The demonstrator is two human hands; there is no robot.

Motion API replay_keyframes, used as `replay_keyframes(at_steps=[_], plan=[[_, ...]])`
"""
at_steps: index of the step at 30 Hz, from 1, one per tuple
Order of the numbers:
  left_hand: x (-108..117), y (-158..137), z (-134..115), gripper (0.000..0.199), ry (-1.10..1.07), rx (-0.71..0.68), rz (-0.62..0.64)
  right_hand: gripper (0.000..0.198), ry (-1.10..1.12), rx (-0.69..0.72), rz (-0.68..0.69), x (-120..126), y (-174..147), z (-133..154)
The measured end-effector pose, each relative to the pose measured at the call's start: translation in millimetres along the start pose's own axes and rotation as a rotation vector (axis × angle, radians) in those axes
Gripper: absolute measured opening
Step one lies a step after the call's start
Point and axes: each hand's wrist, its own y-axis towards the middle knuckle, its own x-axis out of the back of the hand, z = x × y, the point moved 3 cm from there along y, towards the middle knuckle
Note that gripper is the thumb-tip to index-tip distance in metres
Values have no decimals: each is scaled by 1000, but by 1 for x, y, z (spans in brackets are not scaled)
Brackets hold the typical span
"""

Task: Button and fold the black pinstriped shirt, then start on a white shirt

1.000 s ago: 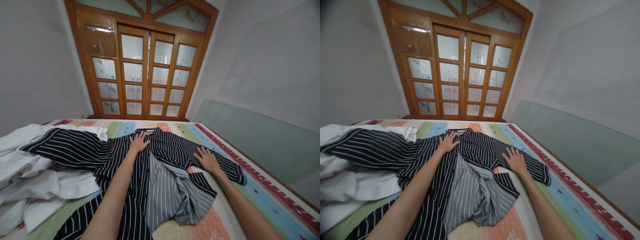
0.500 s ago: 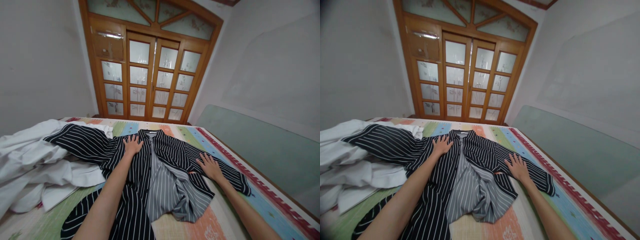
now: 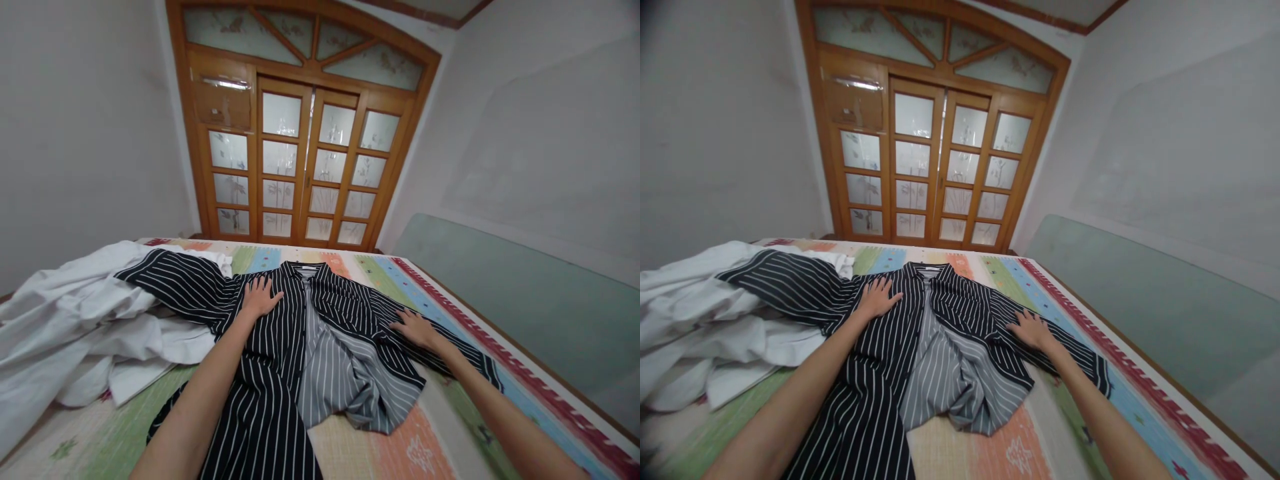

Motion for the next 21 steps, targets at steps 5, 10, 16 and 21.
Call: replay_keyframes(at_steps=[5, 10, 16, 21], plan=[[0, -12, 0, 76, 7, -102, 28, 48, 269, 269, -75, 42, 24, 82], [5, -25, -2, 67, -17, -183, 38, 48, 361, 483, -108, 50, 46, 181], [5, -26, -4, 64, -44, -268, 28, 57, 224, 489, -19, 26, 69, 240], [1, -5, -7, 64, -110, -270, 60, 65, 162, 440, -7, 10, 68, 246]])
